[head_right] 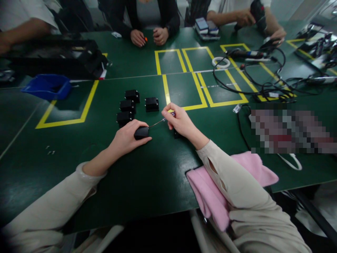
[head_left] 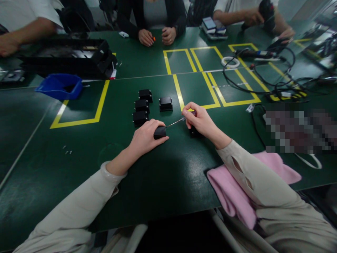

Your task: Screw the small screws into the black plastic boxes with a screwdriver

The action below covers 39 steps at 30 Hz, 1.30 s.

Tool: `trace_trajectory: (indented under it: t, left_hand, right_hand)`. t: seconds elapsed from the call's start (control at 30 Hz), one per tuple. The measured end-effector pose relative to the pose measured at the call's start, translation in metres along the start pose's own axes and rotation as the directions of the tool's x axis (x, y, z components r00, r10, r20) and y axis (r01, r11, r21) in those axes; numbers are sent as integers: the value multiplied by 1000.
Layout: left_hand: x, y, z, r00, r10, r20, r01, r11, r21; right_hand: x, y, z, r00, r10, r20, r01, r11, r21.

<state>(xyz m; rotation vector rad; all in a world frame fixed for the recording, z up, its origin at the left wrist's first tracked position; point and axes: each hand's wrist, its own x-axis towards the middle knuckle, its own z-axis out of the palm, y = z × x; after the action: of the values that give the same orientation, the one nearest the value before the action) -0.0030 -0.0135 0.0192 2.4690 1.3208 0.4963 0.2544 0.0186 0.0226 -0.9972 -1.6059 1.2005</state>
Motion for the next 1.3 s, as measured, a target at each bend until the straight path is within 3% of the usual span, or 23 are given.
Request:
trace_trajectory:
  t: [1.3]
  left_hand:
    - [0, -2, 1, 1000, 5, -6, -4, 1000, 8]
  right_hand:
    - [1, 4, -1, 999, -48, 12, 49, 998, -39]
